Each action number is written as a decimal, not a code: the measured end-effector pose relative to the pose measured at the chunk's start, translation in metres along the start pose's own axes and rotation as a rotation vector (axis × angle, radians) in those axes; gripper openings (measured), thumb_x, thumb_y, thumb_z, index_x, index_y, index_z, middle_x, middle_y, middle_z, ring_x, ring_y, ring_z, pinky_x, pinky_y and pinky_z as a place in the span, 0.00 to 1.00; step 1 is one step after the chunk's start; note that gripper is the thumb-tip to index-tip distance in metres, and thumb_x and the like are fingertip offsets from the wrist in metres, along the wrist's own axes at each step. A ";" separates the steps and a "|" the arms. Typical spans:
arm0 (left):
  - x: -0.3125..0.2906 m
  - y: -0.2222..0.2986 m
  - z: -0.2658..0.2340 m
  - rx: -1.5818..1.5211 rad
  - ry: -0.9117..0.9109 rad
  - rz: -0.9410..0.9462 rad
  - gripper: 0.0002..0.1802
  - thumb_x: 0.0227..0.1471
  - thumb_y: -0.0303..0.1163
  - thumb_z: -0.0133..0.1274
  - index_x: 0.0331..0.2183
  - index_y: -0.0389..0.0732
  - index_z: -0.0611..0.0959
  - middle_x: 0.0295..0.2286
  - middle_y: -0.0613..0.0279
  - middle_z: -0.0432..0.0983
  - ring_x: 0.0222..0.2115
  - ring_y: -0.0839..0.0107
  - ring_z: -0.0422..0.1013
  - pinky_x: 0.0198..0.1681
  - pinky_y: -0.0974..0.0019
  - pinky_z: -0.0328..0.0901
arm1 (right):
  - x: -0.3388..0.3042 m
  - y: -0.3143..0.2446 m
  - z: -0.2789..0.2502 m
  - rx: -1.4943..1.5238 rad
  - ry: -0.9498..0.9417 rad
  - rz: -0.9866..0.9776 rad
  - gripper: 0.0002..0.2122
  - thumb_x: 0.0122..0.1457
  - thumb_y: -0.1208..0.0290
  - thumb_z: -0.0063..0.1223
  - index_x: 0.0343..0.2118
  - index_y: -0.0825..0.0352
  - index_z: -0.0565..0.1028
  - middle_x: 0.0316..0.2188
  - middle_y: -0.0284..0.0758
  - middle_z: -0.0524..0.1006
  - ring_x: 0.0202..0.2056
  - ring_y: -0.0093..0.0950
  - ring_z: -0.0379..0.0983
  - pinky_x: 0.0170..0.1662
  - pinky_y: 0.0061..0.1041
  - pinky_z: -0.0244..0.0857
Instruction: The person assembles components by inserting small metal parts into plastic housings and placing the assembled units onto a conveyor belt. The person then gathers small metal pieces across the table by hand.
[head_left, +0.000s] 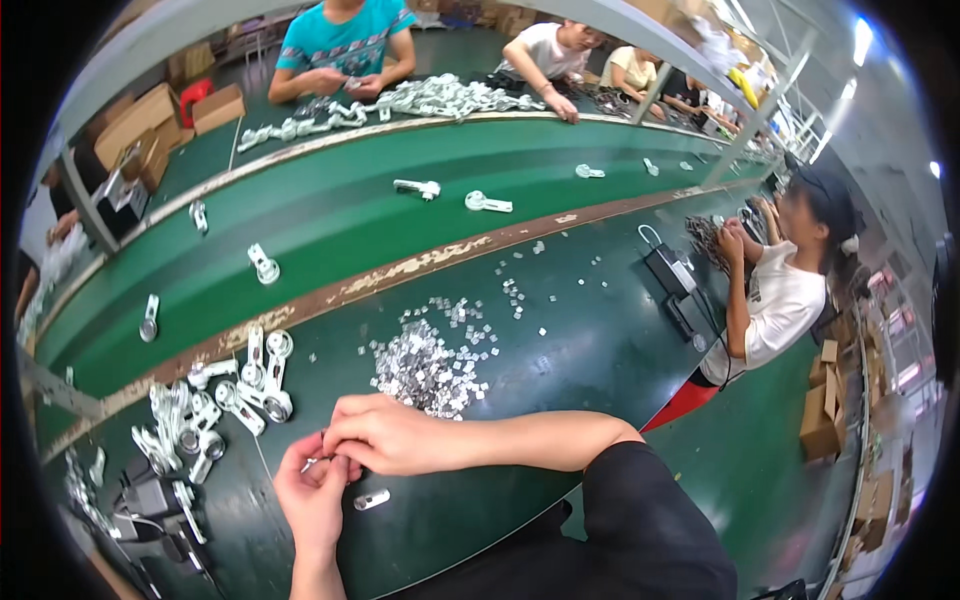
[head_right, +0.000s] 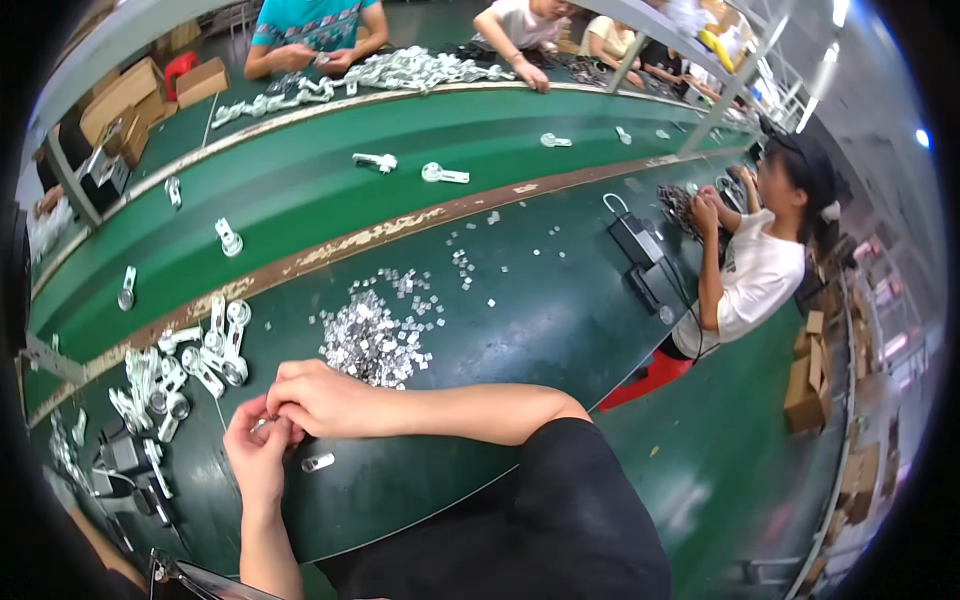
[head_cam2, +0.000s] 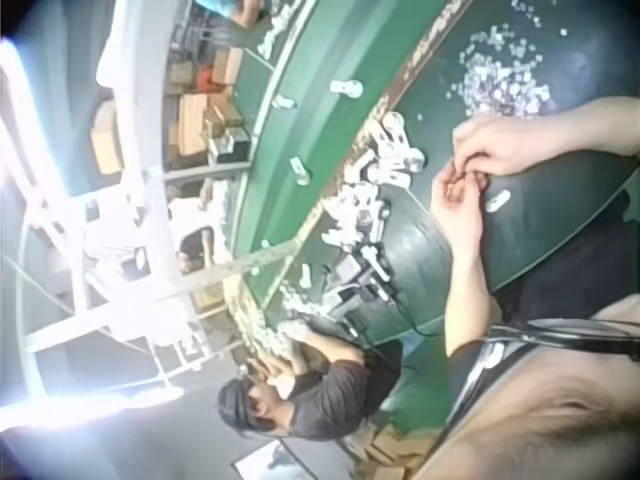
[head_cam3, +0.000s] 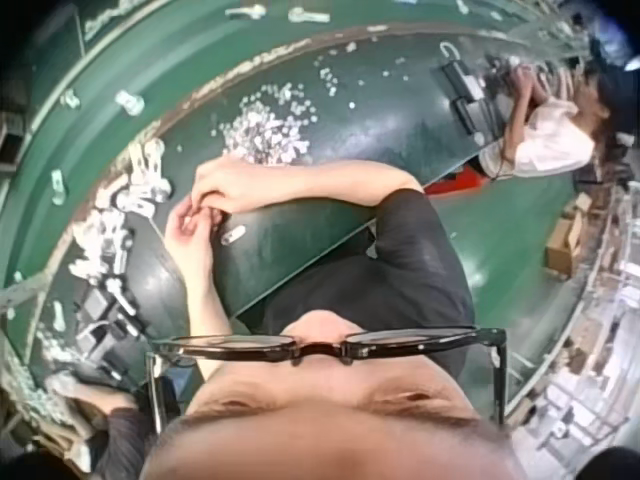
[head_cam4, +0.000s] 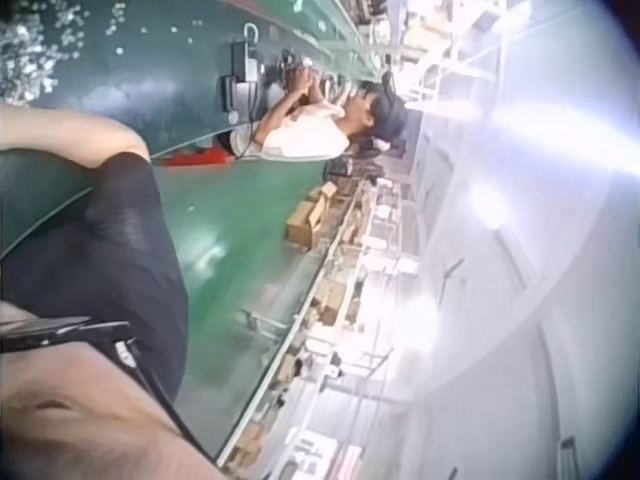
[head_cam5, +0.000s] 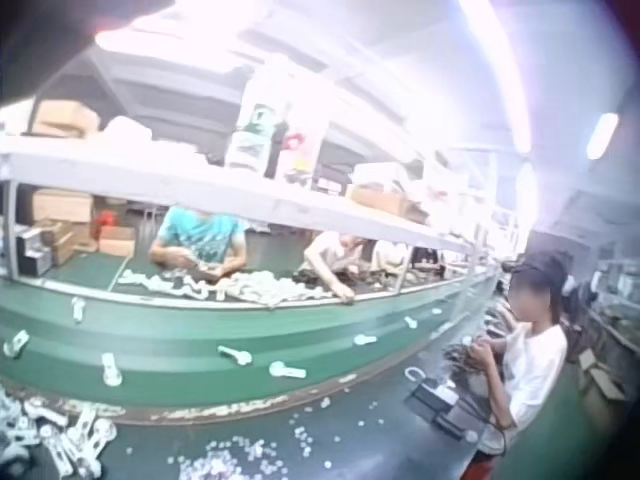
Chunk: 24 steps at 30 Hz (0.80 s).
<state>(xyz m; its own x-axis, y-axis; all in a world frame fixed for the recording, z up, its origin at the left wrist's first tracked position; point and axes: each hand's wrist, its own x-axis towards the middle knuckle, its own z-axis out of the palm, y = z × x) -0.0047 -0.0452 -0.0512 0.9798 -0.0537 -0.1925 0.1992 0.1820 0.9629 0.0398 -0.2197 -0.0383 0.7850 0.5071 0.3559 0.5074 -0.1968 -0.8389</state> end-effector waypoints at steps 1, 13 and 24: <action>0.000 0.000 0.004 -0.030 -0.010 0.004 0.16 0.52 0.14 0.53 0.44 0.26 0.72 0.32 0.56 0.76 0.28 0.73 0.77 0.34 0.73 0.73 | -0.002 -0.002 -0.004 -0.061 0.018 -0.011 0.04 0.54 0.80 0.53 0.32 0.69 0.78 0.30 0.39 0.74 0.29 0.33 0.76 0.31 0.31 0.71; 0.001 0.000 0.006 0.021 -0.092 0.091 0.12 0.56 0.21 0.52 0.43 0.28 0.77 0.33 0.54 0.79 0.28 0.71 0.77 0.32 0.70 0.74 | 0.012 0.004 -0.026 0.440 -0.092 0.450 0.20 0.46 0.79 0.65 0.43 0.69 0.71 0.30 0.36 0.75 0.30 0.19 0.76 0.32 0.16 0.70; 0.006 0.006 -0.020 -0.334 -0.195 -0.092 0.08 0.58 0.24 0.51 0.40 0.33 0.76 0.30 0.57 0.77 0.27 0.73 0.75 0.29 0.71 0.71 | 0.088 0.052 -0.060 0.231 -0.034 0.250 0.09 0.54 0.80 0.59 0.38 0.69 0.74 0.30 0.32 0.78 0.32 0.18 0.75 0.35 0.21 0.72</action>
<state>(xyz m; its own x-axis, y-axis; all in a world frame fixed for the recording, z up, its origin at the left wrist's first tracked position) 0.0022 -0.0250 -0.0505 0.9426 -0.2641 -0.2042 0.3115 0.4755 0.8227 0.1564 -0.2360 -0.0259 0.8605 0.4959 0.1164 0.2034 -0.1251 -0.9711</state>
